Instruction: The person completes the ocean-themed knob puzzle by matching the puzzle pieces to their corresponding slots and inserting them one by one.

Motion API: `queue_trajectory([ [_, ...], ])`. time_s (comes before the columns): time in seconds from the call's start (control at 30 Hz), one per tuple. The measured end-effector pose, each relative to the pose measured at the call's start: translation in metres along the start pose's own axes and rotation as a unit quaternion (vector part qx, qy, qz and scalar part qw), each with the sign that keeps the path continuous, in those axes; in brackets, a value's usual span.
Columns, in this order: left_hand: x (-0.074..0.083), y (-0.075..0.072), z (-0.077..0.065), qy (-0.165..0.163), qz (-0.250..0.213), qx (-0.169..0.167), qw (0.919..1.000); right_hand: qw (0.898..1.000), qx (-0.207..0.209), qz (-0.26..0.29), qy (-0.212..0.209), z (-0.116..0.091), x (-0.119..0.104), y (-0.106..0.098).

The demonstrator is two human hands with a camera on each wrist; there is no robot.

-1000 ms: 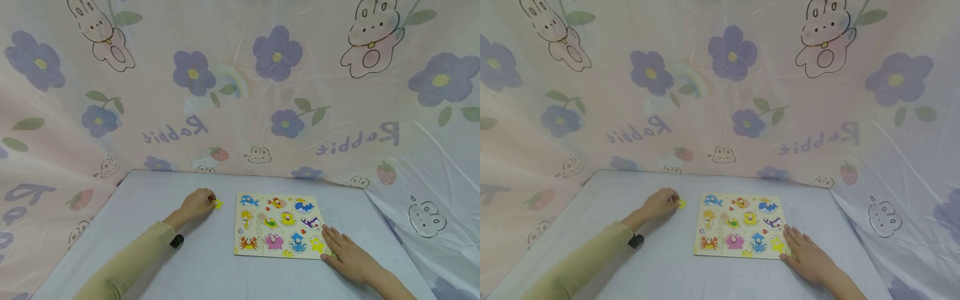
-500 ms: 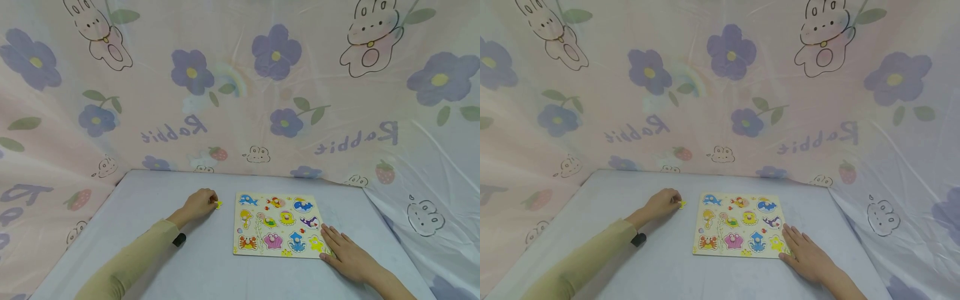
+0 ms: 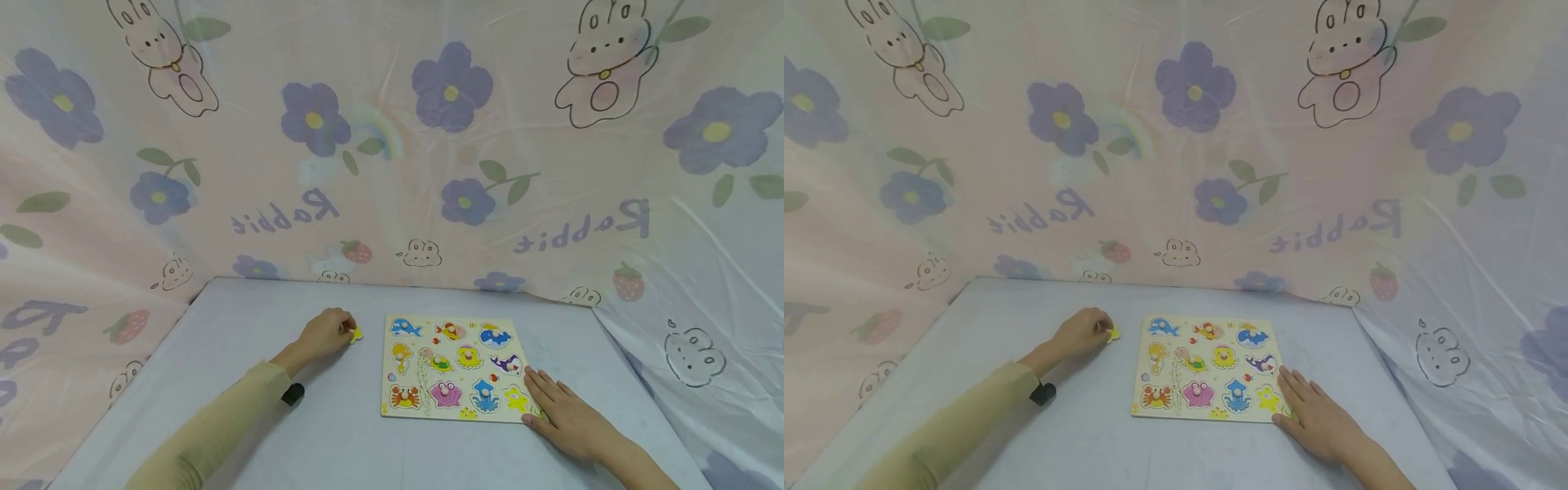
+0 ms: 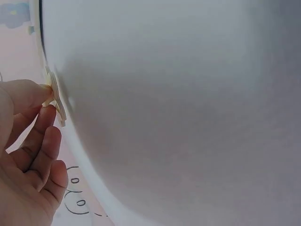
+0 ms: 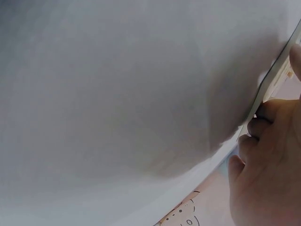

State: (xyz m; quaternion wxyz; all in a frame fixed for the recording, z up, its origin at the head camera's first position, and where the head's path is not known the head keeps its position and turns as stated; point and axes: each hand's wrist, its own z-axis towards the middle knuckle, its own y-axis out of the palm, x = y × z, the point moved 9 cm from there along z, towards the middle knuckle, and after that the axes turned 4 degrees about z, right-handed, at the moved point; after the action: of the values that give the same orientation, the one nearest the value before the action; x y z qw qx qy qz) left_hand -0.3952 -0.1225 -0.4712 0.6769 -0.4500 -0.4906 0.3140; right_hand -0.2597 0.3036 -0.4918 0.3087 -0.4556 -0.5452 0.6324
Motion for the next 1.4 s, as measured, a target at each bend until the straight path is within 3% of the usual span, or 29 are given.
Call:
queue_trajectory([
  [0.3, 0.016, -0.012, -0.005, 0.015, -0.029, 0.021, 0.9993, 1.000, 0.002, 0.001, -0.002, 0.000, -0.001, -0.001],
  [0.67, 0.051, -0.024, -0.015, 0.064, -0.056, 0.046, 0.9953, 1.000, 0.001, 0.003, -0.001, -0.001, -0.001, 0.000],
  [1.4, 0.136, 0.004, -0.017, 0.144, -0.102, 0.022, 0.9840, 1.000, 0.000, 0.002, -0.002, 0.000, -0.001, 0.000],
])
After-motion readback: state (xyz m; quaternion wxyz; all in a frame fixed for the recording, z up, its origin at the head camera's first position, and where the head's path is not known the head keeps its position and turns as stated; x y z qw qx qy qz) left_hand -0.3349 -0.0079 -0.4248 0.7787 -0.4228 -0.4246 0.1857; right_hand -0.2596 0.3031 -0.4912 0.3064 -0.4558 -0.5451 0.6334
